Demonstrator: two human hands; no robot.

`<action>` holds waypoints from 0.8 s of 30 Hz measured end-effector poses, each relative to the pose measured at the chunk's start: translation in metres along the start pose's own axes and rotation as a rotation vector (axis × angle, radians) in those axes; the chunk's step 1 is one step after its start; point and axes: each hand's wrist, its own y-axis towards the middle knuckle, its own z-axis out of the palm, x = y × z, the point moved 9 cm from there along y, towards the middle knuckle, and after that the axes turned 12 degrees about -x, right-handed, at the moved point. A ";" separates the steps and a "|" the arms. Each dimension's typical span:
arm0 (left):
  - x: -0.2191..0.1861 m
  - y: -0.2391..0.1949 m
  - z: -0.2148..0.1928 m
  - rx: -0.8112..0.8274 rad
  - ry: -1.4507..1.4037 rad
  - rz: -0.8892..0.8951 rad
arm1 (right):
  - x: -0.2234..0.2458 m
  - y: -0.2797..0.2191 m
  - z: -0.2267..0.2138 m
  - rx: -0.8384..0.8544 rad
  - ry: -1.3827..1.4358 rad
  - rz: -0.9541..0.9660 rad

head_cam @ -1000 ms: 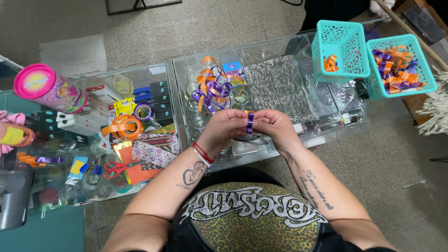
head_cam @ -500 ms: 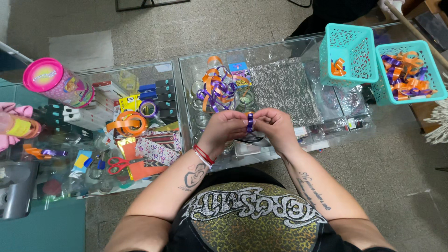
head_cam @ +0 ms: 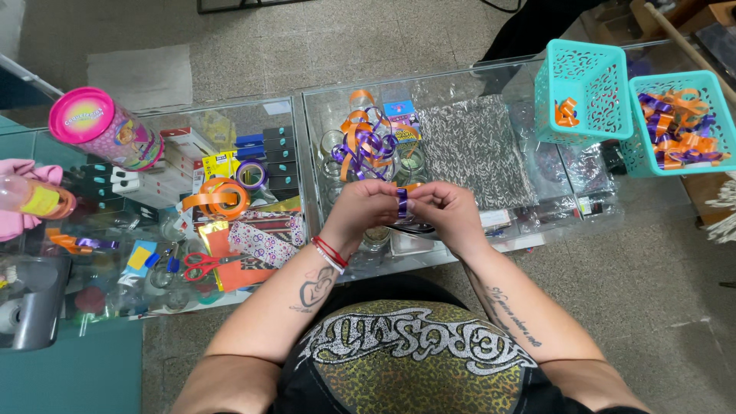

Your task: The person ties purple and orange ribbons into bows using a stapler to secure them. They repeatedly pick up ribbons, fold them into loops, and staple the center before placing the finished bows into a basket.

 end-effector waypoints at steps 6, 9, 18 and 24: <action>0.001 -0.005 -0.002 0.034 -0.064 -0.064 | -0.015 0.002 0.010 0.040 0.065 0.054; 0.007 -0.003 -0.003 0.069 -0.099 -0.091 | -0.025 0.003 0.012 0.034 0.106 0.088; -0.002 0.007 -0.021 0.093 -0.159 -0.142 | 0.022 -0.015 0.016 0.140 -0.792 -0.432; 0.002 0.017 -0.043 0.090 -0.171 -0.184 | -0.010 -0.028 0.021 0.282 -1.257 -0.468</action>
